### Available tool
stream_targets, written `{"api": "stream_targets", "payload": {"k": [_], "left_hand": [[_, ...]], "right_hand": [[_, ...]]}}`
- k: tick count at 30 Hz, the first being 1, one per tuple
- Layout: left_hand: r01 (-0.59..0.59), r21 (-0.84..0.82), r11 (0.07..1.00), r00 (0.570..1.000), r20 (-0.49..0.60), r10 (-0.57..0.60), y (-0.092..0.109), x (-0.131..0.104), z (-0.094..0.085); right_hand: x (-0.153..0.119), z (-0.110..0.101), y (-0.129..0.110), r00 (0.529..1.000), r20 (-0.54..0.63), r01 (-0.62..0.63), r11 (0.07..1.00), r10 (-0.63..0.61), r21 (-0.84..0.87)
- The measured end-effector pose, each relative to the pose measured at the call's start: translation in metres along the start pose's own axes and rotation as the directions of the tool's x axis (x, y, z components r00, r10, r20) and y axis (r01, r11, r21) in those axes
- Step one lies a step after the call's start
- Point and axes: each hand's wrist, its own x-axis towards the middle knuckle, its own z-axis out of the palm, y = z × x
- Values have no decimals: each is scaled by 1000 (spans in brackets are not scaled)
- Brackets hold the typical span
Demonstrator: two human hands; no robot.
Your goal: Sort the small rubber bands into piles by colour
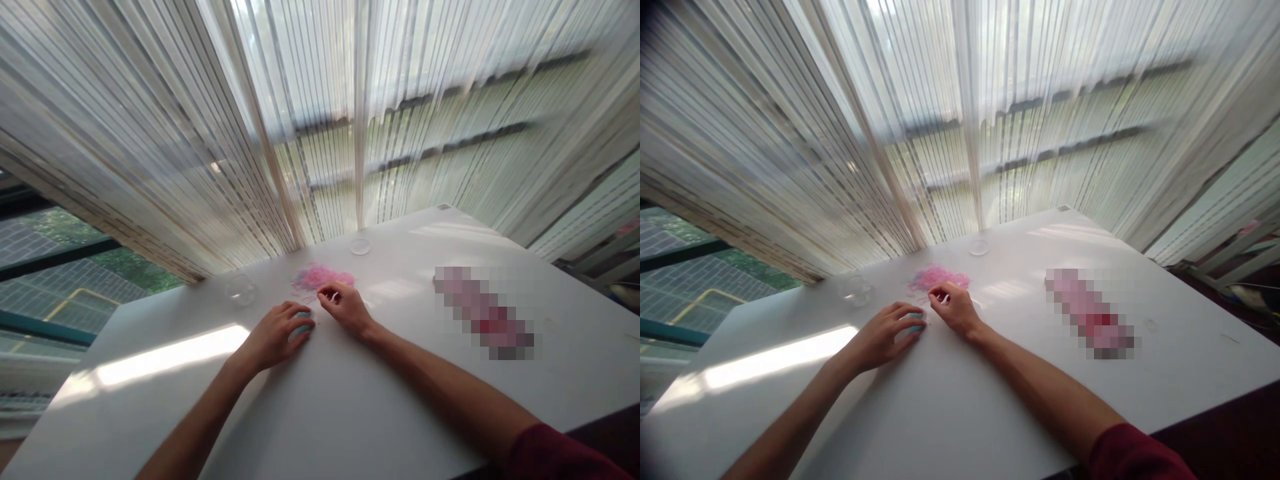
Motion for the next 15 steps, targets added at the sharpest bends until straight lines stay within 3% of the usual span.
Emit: {"api": "stream_targets", "payload": {"k": [15], "left_hand": [[-20, 58, 998, 1000, 18, 19, 1, -2, -2]], "right_hand": [[0, -1, -1, 1000, 6, 21, 1000, -21, -5]]}}
